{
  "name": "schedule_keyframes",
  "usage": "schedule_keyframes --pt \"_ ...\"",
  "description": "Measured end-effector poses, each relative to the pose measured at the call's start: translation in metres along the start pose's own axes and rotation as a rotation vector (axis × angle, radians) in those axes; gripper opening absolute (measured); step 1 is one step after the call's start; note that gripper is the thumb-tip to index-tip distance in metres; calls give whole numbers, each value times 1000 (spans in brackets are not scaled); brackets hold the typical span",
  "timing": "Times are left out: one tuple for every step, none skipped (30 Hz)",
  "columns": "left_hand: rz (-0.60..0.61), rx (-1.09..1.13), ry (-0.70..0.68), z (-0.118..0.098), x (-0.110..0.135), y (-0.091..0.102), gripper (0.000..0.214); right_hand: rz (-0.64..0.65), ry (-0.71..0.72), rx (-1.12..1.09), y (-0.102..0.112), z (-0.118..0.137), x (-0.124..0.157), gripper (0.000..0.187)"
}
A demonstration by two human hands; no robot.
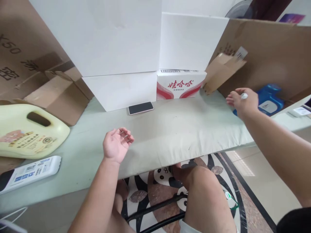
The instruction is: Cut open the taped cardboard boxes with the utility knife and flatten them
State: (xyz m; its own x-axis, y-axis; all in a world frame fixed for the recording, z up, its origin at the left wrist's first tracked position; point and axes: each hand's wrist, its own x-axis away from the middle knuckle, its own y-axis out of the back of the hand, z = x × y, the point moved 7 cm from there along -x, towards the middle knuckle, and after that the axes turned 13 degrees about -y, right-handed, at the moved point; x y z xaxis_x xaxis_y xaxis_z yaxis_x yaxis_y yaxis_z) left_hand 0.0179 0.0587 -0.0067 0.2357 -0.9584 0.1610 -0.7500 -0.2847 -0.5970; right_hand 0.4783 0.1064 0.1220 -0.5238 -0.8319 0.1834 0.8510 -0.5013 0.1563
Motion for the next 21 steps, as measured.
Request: schedule_keyframes --pt "-2 1 -2 -2 0 1 31 -37 -5 17 0 -6 0 28" --pt "-3 4 -5 -5 1 3 30 -83 -17 45 2 -14 1 24" --pt "-4 10 -11 -8 1 4 29 -135 -32 85 3 -22 5 21" --pt "-6 17 -17 -11 2 5 28 -164 -52 134 3 -30 9 18" --pt "-7 25 -23 -14 4 6 28 -173 -72 174 0 -37 14 16" --pt "-7 36 -28 -17 6 7 27 -154 -93 216 -5 -43 20 14" --pt "-8 48 -37 -19 8 8 27 -102 -109 266 -14 -48 26 11" --pt "-9 62 -50 -22 10 9 27 -35 -114 340 -26 -50 34 7" --pt "-12 73 -69 -26 12 10 26 47 -109 442 -42 -52 43 9" --pt "-19 85 -97 -30 14 11 26 135 -95 557 -60 -53 54 17" --pt "-25 90 -127 -35 15 14 25 218 -73 678 -79 -54 66 26" --pt "-42 94 -159 -40 17 17 24 278 -36 770 -99 -53 78 33" --pt "-64 100 -195 -46 18 22 24 315 12 837 -120 -52 91 37" --pt "-81 108 -227 -52 18 27 24 337 89 891 -142 -49 103 39" --pt "-98 115 -257 -58 19 32 24 354 223 950 -167 -44 116 38" --pt "-116 122 -281 -64 20 39 24 378 353 993 -194 -40 129 35" --pt "-134 127 -299 -70 20 45 24 430 467 1006 -222 -38 142 32" --pt "-155 130 -308 -75 21 53 23 494 576 988 -250 -36 155 30" --pt "-180 131 -310 -79 22 60 23 557 629 976 -277 -36 165 29" --pt "-203 131 -309 -82 22 68 23 609 663 964 -303 -37 173 30" --pt "-224 132 -309 -86 23 74 23 654 688 952 -329 -38 181 32"
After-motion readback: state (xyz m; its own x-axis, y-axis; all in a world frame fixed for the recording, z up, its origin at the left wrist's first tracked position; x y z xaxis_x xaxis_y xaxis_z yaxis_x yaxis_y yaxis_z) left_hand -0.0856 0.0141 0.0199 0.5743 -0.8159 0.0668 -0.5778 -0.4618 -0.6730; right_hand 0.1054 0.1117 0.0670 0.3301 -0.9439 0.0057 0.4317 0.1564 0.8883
